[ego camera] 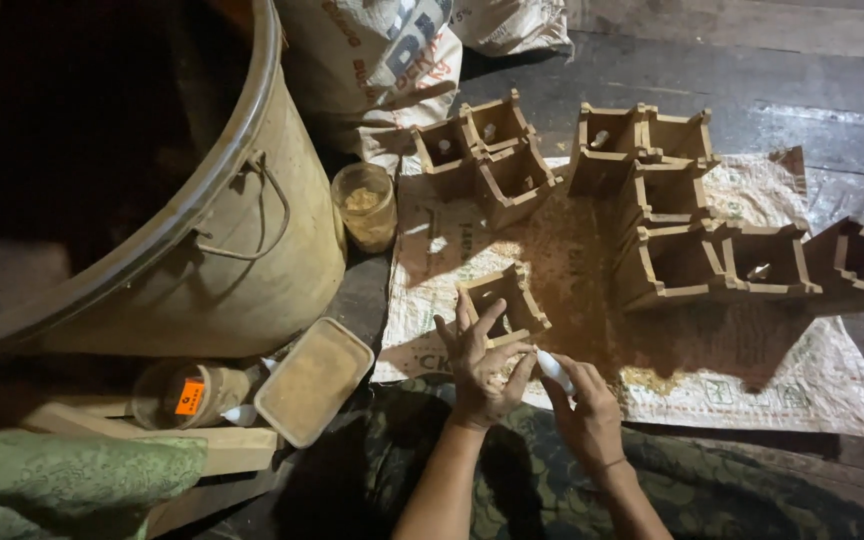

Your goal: Assembling small wooden boxes by applying glue to the edges of wooden components and joining them together.

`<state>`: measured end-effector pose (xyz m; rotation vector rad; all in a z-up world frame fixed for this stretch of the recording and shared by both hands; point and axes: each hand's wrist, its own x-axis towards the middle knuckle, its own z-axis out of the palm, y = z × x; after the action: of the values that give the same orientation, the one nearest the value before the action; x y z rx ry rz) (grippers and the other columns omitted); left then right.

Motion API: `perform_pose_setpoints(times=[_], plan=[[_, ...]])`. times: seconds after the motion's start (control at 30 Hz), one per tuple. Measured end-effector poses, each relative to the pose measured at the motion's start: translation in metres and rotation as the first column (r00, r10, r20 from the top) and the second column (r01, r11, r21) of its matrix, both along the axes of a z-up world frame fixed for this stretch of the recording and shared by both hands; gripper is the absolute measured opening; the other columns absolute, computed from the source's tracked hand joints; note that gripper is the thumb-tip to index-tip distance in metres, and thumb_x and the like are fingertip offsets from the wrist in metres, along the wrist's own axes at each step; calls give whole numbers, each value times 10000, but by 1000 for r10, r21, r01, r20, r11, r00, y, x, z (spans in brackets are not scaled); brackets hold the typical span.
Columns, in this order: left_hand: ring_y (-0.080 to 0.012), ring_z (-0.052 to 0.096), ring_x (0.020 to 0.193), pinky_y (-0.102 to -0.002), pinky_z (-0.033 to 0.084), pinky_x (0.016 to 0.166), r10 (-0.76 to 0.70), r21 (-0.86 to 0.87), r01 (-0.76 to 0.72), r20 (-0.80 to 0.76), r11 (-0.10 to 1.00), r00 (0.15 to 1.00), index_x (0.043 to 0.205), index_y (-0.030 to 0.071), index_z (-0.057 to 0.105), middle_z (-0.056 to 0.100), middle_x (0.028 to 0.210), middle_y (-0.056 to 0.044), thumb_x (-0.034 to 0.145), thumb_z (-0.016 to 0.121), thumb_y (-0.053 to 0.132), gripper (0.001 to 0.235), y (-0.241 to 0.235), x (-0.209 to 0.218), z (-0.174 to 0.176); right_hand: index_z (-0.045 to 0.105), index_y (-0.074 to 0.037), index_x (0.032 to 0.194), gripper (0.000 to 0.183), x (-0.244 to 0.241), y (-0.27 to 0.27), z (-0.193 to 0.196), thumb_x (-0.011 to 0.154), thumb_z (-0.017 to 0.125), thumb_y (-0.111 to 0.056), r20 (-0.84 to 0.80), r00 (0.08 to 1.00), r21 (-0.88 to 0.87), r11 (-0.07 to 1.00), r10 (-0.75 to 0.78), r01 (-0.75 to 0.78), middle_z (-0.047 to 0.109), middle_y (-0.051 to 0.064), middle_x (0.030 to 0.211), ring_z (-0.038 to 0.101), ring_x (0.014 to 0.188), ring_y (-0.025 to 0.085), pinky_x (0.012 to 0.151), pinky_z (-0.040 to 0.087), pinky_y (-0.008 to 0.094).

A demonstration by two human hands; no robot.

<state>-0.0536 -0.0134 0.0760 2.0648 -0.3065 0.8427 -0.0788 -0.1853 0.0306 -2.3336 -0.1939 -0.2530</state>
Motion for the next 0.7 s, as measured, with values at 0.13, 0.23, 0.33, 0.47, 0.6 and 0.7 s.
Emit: perform_pose_setpoints(times=[0.13,0.23,0.33,0.47,0.6,0.7], plan=[[-457,218,1548,-628,-119,1240,15,-1,-15,37,1000,999,842,200,819,516,1497,-31,934,700,318,191,1,1,3,677,-184,1249,301,1,9,12,960,685,-270,138,990,-64,998,9,0,703,28,1076,704,857,232,615,563,398],[-429,196,1564,-647,-116,1239,7,-17,-7,19,1000,1000,945,174,821,446,1548,-11,975,642,330,241,1,2,-1,678,-150,1246,297,2,12,13,964,688,-243,208,978,-105,994,22,0,703,53,1085,698,877,239,661,568,392],[-418,254,1539,-620,-123,1235,53,13,-54,54,998,997,909,216,833,543,1468,-12,979,658,327,219,2,5,-4,672,-141,1244,289,2,15,11,974,683,-242,296,955,-212,976,8,58,697,59,1049,687,861,250,662,565,392],[-414,318,1519,-632,-71,1252,94,-13,-94,79,996,992,876,195,748,554,1449,-6,967,650,280,159,2,6,-4,672,-141,1248,295,1,22,21,979,679,-263,312,950,-224,971,-15,89,696,63,1025,682,829,259,649,553,389],[-351,387,1488,-551,-86,1274,76,-128,-58,140,990,987,853,140,763,643,1332,-12,945,516,304,310,3,9,0,665,-140,1272,300,2,22,18,1000,645,-264,291,957,-176,982,-16,70,686,82,1045,675,855,273,665,539,400],[-380,363,1498,-553,-52,1261,38,-76,-32,76,997,996,929,146,825,629,1373,-26,1008,383,417,524,6,6,5,686,-135,1245,278,2,25,26,1006,648,-270,323,946,-179,982,0,61,700,85,1040,677,853,262,692,541,389]])
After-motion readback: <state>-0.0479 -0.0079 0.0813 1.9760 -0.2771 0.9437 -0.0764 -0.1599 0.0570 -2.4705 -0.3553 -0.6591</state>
